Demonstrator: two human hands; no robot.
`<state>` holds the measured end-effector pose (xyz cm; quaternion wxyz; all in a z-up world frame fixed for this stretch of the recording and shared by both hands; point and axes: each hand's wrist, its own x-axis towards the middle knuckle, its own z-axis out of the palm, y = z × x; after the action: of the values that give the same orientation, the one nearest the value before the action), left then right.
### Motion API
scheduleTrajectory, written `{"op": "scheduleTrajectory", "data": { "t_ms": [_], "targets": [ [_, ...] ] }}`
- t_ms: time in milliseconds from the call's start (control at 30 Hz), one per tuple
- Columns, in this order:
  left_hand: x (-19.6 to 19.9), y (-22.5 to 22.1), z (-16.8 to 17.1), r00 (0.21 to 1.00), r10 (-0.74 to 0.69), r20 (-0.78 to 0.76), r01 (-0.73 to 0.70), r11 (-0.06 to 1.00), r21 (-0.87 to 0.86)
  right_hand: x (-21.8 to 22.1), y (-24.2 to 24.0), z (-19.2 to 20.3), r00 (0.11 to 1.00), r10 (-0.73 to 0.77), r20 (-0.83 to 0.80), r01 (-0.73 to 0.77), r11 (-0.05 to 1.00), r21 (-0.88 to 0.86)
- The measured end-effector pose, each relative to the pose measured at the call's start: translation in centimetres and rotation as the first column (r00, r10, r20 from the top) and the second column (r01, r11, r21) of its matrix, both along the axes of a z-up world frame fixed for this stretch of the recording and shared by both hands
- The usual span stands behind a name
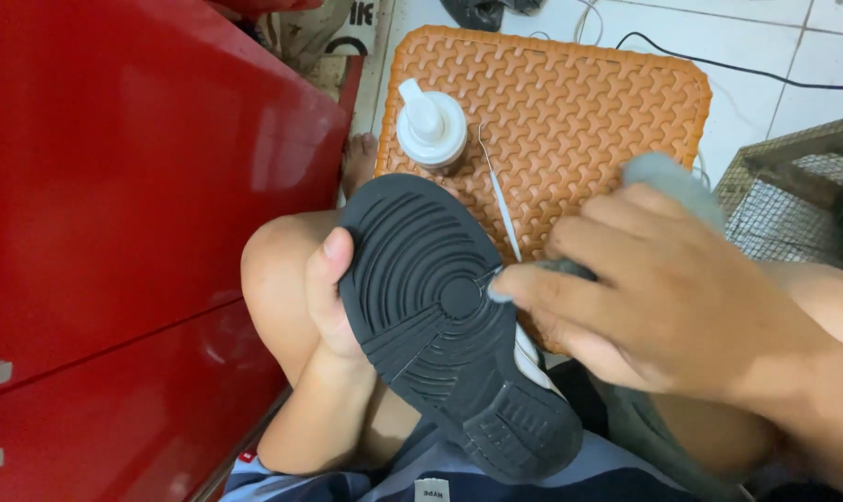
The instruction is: Hand-stitching the sole of a sneaker and then cleaning it with a cloth and liquid.
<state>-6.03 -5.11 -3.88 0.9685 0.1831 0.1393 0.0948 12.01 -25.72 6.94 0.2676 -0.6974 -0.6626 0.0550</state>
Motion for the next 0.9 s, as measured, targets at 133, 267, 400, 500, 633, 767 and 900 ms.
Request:
{"op": "scheduleTrajectory", "data": {
  "t_ms": [133, 267, 400, 500, 633, 767, 900],
  "targets": [
    [-0.2, 0.2, 0.3, 1.0, 0.015, 0.016, -0.014, 0.997, -0.08, -1.0, 0.9, 0.8, 0.996, 0.052, -0.07, -0.052, 0.999, 0.004],
    [-0.4, 0.1, 0.7, 0.999, -0.028, 0.032, 0.029, 0.999, -0.036, -0.9, 1.4, 0.8, 1.0, 0.028, 0.011, -0.028, 1.0, 0.004],
    [-0.6, 0.4, 0.1, 0.999, -0.048, -0.004, 0.047, 0.997, -0.058, -1.9, 1.6, 1.2, 0.998, 0.044, 0.051, -0.044, 0.999, -0.006],
    [-0.3, 0.5, 0.2, 0.998, -0.066, -0.013, 0.065, 0.997, -0.049, -1.4, 1.5, 1.0, 0.997, 0.05, 0.057, -0.05, 0.999, 0.0],
    [-0.1, 0.4, 0.1, 0.999, -0.041, 0.008, 0.041, 0.999, -0.018, -1.9, 1.3, 1.2, 0.996, 0.087, 0.026, -0.087, 0.996, -0.005],
    [0.7, 0.0, 1.1, 0.999, -0.025, -0.029, 0.026, 0.999, 0.025, -2.1, 1.1, 1.2, 0.995, 0.095, -0.018, -0.095, 0.995, 0.015],
    [1.2, -0.3, 1.2, 0.998, -0.054, 0.022, 0.053, 0.997, 0.058, -2.0, 0.9, 1.4, 0.997, 0.079, -0.002, -0.079, 0.996, 0.049]
  ]
}}
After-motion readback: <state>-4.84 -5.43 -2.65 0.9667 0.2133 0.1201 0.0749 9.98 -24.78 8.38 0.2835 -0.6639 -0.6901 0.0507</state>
